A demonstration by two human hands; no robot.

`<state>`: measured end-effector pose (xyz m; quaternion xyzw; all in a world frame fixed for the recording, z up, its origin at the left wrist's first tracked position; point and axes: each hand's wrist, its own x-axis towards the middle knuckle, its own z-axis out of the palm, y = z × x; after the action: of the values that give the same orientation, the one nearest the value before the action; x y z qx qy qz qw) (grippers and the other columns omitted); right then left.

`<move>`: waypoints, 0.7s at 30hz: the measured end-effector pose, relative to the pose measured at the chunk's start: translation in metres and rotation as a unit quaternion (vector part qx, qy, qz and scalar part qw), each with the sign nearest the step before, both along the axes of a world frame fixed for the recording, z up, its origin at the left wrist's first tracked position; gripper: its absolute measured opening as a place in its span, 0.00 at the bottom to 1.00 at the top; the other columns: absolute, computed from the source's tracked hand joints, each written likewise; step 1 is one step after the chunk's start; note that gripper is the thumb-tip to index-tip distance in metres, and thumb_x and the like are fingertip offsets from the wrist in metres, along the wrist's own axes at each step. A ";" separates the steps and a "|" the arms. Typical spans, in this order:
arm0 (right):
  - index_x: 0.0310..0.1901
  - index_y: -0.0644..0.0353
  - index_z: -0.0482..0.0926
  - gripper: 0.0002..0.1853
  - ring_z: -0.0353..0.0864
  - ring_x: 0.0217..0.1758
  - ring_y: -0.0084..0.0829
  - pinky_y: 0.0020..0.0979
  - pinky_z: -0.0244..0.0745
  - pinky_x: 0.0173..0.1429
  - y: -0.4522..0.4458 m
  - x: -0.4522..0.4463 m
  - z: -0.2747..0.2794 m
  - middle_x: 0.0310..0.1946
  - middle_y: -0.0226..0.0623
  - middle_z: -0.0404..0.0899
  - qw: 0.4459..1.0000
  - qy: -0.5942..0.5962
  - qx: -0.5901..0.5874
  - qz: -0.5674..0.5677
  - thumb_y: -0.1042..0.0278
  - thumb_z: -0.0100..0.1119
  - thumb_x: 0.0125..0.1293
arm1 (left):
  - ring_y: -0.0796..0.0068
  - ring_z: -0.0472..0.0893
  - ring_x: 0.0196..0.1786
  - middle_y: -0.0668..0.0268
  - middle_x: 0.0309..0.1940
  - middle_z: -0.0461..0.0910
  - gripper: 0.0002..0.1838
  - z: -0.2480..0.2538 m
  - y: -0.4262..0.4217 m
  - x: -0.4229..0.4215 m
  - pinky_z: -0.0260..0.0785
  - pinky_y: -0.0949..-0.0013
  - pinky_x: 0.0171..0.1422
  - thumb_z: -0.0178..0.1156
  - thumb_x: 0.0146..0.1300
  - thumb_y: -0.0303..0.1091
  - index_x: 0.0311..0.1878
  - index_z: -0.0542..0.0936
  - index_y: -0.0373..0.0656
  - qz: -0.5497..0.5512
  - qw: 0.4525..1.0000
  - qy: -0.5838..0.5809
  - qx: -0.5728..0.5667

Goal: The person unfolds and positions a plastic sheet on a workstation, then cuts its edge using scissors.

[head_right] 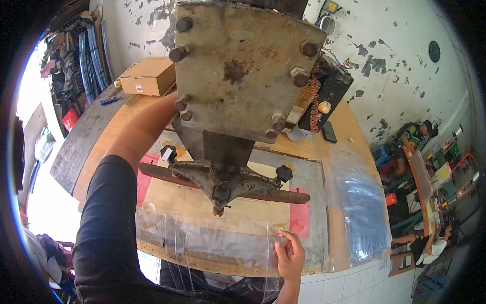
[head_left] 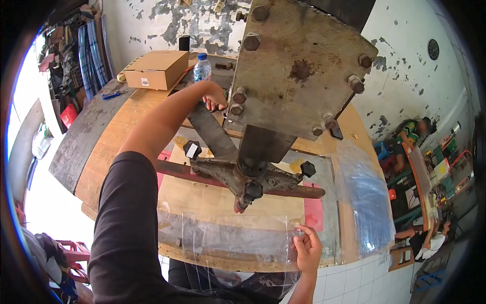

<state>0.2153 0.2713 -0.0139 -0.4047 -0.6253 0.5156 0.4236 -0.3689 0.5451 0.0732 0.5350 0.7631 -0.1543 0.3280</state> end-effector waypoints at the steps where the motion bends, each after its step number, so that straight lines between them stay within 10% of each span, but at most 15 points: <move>1: 0.59 0.68 0.78 0.18 0.73 0.32 0.14 0.19 0.72 0.37 0.000 0.000 0.000 0.49 0.33 0.78 1.000 -0.008 0.003 0.001 0.83 0.60 0.68 | 0.71 0.85 0.48 0.68 0.43 0.85 0.22 0.005 -0.005 -0.002 0.73 0.62 0.54 0.65 0.61 0.54 0.51 0.83 0.50 0.014 0.999 -0.029 0.032; 11: 0.59 0.67 0.78 0.18 0.72 0.32 0.14 0.19 0.69 0.36 -0.001 0.000 -0.001 0.48 0.31 0.78 1.000 -0.018 0.022 0.005 0.81 0.61 0.68 | 0.79 0.85 0.34 0.72 0.29 0.83 0.17 0.082 -0.088 -0.011 0.77 0.70 0.37 0.62 0.71 0.42 0.59 0.74 0.50 0.074 0.923 -0.231 0.299; 21: 0.59 0.62 0.79 0.17 0.69 0.28 0.13 0.19 0.64 0.33 -0.004 -0.002 0.001 0.28 0.22 0.71 0.999 -0.023 0.036 0.001 0.77 0.63 0.70 | 0.80 0.82 0.41 0.70 0.45 0.82 0.17 0.148 -0.269 0.005 0.75 0.72 0.46 0.56 0.77 0.36 0.65 0.72 0.48 0.183 0.760 -0.393 0.484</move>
<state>0.2132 0.2670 -0.0133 -0.3997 -0.6536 0.4838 0.4230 -0.3642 0.2758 0.2216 0.4863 0.6239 0.5224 0.3184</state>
